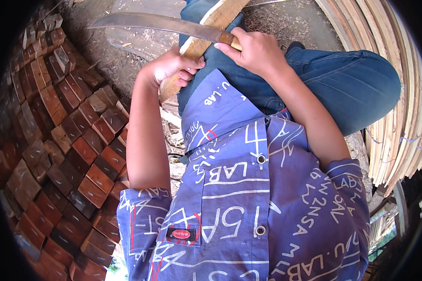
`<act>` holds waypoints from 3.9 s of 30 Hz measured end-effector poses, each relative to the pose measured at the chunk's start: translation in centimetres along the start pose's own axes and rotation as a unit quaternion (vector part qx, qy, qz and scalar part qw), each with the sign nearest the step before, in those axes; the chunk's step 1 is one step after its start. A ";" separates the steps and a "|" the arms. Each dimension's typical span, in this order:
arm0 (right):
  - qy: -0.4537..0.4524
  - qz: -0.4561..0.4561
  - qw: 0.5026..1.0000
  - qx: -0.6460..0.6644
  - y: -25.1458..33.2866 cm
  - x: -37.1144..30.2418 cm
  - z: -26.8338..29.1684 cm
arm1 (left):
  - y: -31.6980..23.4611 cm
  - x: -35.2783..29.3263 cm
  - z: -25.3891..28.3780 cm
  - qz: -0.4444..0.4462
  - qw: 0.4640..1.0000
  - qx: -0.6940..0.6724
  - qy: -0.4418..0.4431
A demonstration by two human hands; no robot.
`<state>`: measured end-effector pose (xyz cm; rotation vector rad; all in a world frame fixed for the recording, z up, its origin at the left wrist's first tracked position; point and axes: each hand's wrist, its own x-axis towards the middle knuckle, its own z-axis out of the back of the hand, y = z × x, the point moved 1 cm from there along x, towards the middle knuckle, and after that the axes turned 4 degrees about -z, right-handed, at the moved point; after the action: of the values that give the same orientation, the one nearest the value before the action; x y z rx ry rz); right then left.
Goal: The person sits cross-legged and uses a large knife to shave and shape a piece of wood held on their lap. They repeatedly scrape the blade along the wood to remove thin shavings and smooth the surface.
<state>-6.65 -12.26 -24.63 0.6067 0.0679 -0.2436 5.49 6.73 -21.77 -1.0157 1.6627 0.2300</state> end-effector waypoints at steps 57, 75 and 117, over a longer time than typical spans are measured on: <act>-0.068 -0.005 0.995 -0.068 -3.2 0.3 -0.2 | 2.6 0.2 1.4 -0.034 0.974 -0.208 0.083; -0.039 0.007 0.993 0.112 -4.0 -0.4 0.5 | 0.3 -0.8 -2.1 -0.035 0.983 0.106 -0.144; -0.026 -0.108 0.994 0.005 -6.4 1.2 0.8 | -0.7 -1.1 -3.8 -0.036 0.927 0.329 -0.176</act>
<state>-7.05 -18.03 -27.69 0.6033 0.0828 -0.4683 3.36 4.46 -19.23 -0.4842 1.2325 -0.1853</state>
